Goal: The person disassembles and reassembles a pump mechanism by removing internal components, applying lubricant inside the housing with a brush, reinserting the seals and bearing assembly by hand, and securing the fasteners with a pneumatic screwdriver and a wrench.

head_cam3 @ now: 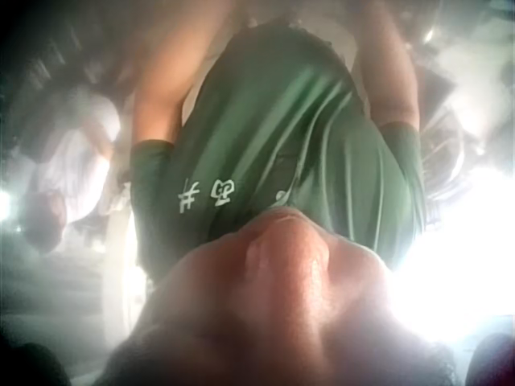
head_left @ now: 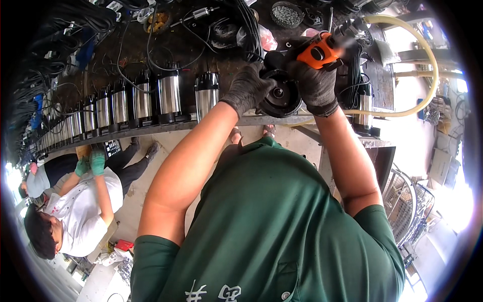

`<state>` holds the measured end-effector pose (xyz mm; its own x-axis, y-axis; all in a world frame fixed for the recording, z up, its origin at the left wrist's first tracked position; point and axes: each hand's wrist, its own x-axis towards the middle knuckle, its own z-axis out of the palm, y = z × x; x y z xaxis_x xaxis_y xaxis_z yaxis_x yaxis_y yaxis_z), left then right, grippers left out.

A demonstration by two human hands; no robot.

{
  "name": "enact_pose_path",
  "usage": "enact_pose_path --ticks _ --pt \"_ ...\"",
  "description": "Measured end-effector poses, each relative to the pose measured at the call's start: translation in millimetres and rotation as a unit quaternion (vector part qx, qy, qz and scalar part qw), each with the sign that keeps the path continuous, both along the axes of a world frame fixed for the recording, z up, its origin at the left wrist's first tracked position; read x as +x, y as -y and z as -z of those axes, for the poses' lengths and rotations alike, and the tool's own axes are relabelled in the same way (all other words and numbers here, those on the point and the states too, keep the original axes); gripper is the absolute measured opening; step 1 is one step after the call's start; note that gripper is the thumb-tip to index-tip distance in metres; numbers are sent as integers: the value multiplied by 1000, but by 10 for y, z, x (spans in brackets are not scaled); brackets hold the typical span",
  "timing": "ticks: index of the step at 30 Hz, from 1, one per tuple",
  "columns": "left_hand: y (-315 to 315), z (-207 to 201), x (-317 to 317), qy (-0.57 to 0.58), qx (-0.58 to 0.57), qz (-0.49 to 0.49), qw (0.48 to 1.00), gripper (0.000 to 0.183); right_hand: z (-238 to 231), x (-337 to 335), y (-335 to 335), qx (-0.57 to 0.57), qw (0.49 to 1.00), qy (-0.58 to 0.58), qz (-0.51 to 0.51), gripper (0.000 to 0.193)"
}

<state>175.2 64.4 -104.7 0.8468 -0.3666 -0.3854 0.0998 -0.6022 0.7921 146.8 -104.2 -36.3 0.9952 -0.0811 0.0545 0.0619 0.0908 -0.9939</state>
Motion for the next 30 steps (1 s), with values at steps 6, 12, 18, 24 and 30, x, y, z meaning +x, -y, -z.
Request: enact_pose_path --ticks 6,12,18,24,30 --pt "1 88 -10 1 -11 2 1000 47 -14 -6 -29 31 999 12 7 40" --pt "29 9 -9 1 17 -5 1000 49 49 46 47 29 999 18 14 33" --pt "2 -51 -7 -7 15 -2 1000 49 31 32 -10 26 999 19 -5 27" --pt "-205 89 -62 -93 -186 -146 967 37 22 -27 218 0 990 -48 -136 35" --pt "-680 380 -177 -161 -520 -316 777 47 50 -63 361 -72 976 -67 -193 51"
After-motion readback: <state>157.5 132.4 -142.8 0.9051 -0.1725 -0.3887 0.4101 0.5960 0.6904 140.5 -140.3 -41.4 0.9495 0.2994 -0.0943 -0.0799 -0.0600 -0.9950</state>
